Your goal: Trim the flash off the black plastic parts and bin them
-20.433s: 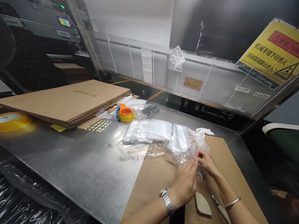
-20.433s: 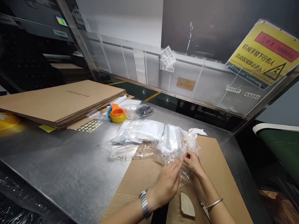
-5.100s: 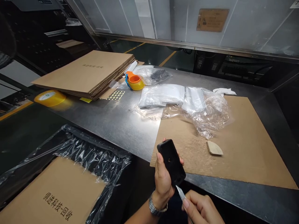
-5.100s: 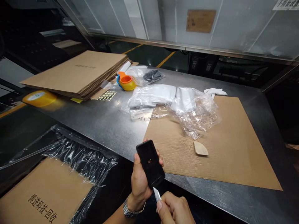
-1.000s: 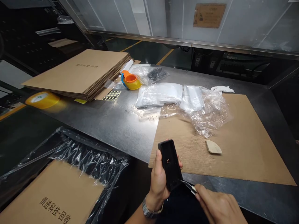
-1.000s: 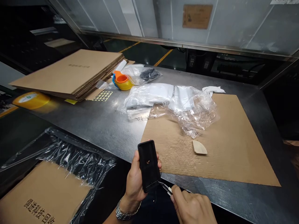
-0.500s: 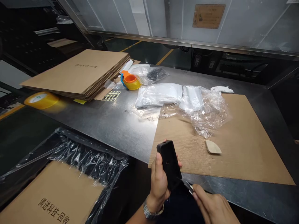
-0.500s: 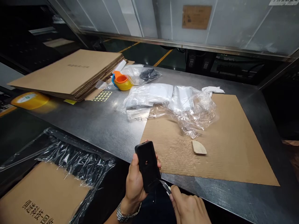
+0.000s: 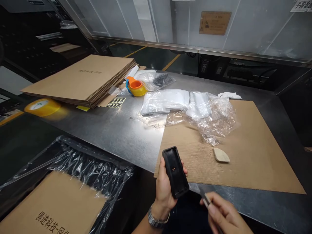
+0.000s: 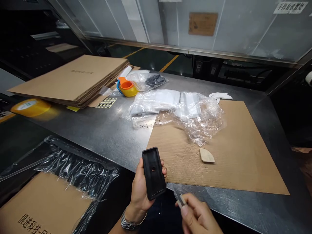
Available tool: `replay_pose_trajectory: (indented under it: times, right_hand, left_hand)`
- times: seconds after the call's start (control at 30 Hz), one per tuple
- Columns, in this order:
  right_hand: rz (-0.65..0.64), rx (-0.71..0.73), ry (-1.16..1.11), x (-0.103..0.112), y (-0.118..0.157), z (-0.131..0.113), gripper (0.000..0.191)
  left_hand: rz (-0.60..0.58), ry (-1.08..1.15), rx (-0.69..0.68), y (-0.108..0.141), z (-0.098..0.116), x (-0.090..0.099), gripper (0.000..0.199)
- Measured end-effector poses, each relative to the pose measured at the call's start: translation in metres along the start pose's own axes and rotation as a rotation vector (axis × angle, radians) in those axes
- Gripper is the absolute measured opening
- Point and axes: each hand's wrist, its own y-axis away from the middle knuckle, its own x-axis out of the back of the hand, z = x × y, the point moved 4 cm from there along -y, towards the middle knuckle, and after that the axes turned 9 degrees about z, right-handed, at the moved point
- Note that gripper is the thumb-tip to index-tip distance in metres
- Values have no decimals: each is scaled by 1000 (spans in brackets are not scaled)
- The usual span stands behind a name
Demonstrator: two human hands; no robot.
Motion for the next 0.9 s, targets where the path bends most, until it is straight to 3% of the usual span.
replay_pose_trajectory:
  times: [0.13, 0.23, 0.37, 0.43, 0.5, 0.57, 0.67, 0.77, 0.9]
  right_hand:
    - [607, 177, 592, 70, -6, 8, 42]
    - [952, 126, 1141, 116, -11, 13, 38]
    - [1013, 112, 1467, 139, -21, 21, 36]
    - [1033, 148, 1523, 134, -21, 21, 39]
    - [1091, 292, 1460, 120, -16, 12, 39]
    - [1057, 540, 1209, 96, -8, -4, 31]
    - [712, 839, 761, 52, 2, -32, 18]
    - [365, 911, 621, 16, 6, -53, 22]
    - [193, 852, 670, 2, 1, -60, 18]
  left_hand:
    - [48, 16, 52, -3, -2, 1, 47]
    - [48, 14, 82, -3, -6, -1, 46]
    - [23, 3, 137, -3, -12, -4, 49]
    - [2, -11, 169, -4, -16, -5, 51]
    - [-20, -36, 202, -5, -20, -5, 54]
    - [-44, -70, 224, -5, -24, -5, 55]
    - [-65, -122, 256, -2, -28, -8, 57]
    - [-56, -163, 312, 3, -29, -11, 60]
    - [-65, -180, 328, 6, -29, -12, 60]
